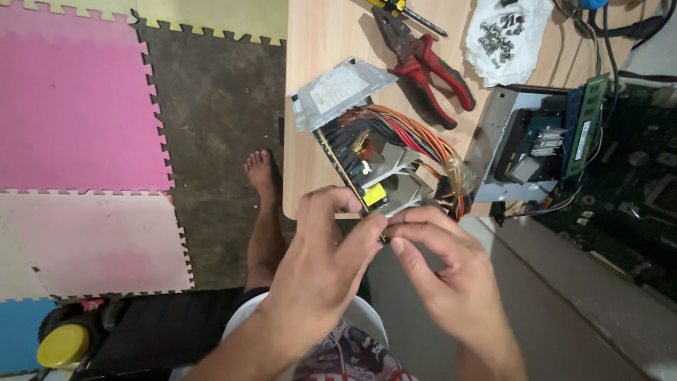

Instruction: Disassembling and working on a computer power supply unit using tools.

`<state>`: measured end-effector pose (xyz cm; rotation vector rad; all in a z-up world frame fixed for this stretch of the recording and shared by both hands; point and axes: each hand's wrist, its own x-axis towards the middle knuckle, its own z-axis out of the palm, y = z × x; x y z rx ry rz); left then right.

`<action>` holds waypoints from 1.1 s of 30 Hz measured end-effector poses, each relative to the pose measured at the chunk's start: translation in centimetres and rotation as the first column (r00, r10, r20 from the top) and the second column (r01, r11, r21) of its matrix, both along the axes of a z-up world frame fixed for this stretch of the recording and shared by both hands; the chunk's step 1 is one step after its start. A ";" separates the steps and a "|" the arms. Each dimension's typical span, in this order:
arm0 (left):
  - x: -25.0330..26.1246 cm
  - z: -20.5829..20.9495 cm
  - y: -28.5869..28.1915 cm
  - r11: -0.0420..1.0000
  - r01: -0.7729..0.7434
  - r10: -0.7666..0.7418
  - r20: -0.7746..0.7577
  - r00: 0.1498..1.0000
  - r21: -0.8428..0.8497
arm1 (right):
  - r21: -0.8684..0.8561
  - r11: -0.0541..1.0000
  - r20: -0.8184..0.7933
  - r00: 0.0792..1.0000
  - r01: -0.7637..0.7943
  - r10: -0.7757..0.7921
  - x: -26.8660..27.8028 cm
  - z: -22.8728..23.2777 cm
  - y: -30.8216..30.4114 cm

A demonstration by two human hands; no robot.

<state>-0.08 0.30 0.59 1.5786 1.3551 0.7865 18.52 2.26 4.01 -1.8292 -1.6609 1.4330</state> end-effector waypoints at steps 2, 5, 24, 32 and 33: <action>-0.1 0.1 0.1 1.000 0.007 -0.007 -0.013 1.000 -0.014 | -0.036 0.999 -0.037 0.999 -0.025 0.023 0.3 0.0 0.2; -0.1 0.3 0.2 0.998 0.010 -0.008 0.024 1.000 -0.058 | -0.035 0.999 -0.056 0.998 -0.037 0.035 0.4 -0.1 0.1; 0.4 -0.7 -0.3 0.999 -0.033 0.036 0.057 0.998 -0.042 | 0.028 0.968 -0.131 0.961 0.249 -0.243 -1.4 -1.0 -2.4; 1.1 -1.4 -0.7 0.991 -0.094 0.100 -0.067 0.993 0.093 | 0.291 0.947 0.038 0.988 0.135 -0.152 -2.2 -0.3 -2.7; 1.1 -1.2 -0.7 0.992 -0.081 0.088 -0.069 0.994 0.100 | 0.297 0.944 0.035 0.986 0.147 -0.165 -2.3 -0.2 -2.7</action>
